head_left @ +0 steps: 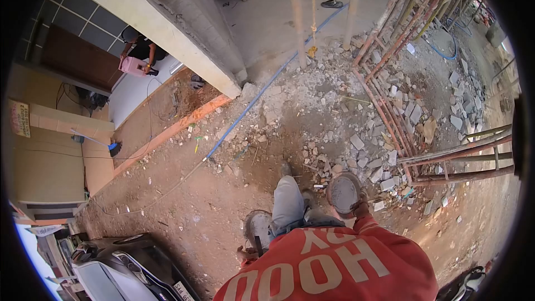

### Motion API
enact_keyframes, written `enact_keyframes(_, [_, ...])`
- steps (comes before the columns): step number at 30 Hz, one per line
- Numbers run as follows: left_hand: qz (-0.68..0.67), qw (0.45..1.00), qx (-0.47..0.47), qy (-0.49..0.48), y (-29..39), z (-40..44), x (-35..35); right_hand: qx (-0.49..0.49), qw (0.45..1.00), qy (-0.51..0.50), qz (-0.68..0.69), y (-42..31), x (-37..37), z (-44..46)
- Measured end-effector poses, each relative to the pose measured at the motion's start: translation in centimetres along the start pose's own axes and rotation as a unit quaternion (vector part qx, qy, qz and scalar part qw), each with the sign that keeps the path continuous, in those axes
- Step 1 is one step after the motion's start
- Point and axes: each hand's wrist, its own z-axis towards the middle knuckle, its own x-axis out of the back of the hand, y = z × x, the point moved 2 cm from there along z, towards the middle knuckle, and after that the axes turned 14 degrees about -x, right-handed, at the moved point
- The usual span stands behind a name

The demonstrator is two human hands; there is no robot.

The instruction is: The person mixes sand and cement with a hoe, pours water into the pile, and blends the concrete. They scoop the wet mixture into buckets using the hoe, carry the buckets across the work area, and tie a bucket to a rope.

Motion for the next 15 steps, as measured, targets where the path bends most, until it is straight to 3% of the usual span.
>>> enact_keyframes(3, [0.033, 0.999, 0.015, -0.002, -0.1, 2.7, -9.6, 0.005, 0.999, 0.005, 0.038, -2.4, -7.2, 4.5])
enact_keyframes(6, [0.083, 0.996, 0.025, -0.016, -1.1, 5.6, -20.4, 0.076, 0.997, -0.007, -0.008, -5.1, -14.2, 8.4])
enact_keyframes(8, [0.109, 0.990, 0.032, -0.080, -2.3, 6.3, -26.5, 0.063, 0.998, 0.015, 0.003, -8.0, -17.7, 10.2])
enact_keyframes(9, [0.117, 0.984, 0.029, -0.129, -2.7, 5.7, -29.6, 0.053, 0.998, 0.026, 0.014, -9.0, -19.9, 11.2])
enact_keyframes(11, [0.108, 0.987, 0.040, -0.114, -2.4, 2.9, -35.5, 0.029, 0.998, 0.051, 0.034, -10.4, -23.9, 13.0])
enact_keyframes(15, [0.121, 0.974, 0.022, -0.189, -2.6, -2.8, -46.0, 0.016, 0.997, 0.045, 0.053, -14.9, -32.6, 16.0])
